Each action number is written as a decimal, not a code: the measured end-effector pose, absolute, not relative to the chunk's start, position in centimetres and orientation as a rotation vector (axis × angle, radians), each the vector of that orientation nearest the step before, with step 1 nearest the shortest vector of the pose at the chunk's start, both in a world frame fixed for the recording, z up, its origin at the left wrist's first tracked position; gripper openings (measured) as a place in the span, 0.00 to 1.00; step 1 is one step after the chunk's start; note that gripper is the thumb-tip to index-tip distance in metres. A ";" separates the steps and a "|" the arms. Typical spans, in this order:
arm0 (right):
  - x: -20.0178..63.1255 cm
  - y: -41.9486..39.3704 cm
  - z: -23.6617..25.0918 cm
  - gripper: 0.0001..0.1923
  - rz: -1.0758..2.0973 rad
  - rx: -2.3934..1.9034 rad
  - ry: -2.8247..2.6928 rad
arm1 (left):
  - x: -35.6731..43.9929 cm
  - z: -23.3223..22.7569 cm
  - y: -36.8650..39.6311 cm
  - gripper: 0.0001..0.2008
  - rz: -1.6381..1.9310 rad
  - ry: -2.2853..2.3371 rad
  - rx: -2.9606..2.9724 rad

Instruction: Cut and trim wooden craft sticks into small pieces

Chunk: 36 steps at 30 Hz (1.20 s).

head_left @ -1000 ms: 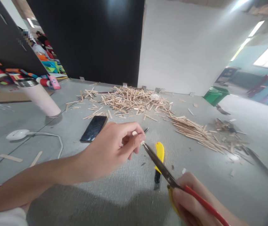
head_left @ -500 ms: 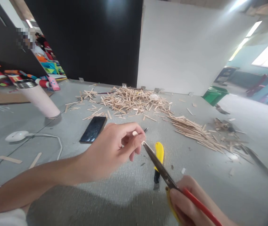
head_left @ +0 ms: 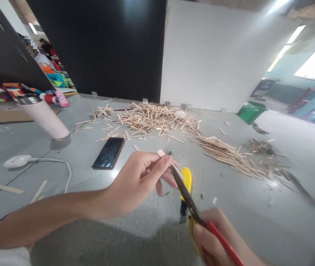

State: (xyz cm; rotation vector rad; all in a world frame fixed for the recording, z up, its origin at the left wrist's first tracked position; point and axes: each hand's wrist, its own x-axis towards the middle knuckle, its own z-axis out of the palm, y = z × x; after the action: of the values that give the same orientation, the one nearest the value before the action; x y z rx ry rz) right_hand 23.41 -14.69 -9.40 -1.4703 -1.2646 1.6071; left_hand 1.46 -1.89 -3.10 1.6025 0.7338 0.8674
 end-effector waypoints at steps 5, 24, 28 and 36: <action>22.9 -14.3 -9.1 0.35 1.535 -1.428 -1.329 | 1.5 -3.0 -2.2 0.23 0.895 0.755 1.612; 23.2 -12.7 -5.7 0.36 1.526 -1.625 -1.500 | 0.9 -2.7 1.2 0.19 0.652 0.658 1.972; 23.6 -12.6 -6.0 0.34 1.521 -1.705 -1.513 | 0.3 -2.3 1.6 0.19 0.584 0.635 2.071; 24.6 -13.2 -5.2 0.31 1.581 -1.700 -1.483 | -1.0 -1.5 2.0 0.21 0.346 0.663 2.176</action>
State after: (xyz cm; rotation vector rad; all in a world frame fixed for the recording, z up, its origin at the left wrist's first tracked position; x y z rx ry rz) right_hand 24.61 -13.18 -5.18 -1.6996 -1.4826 1.5810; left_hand -0.98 2.04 -1.46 2.1764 0.6634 0.3459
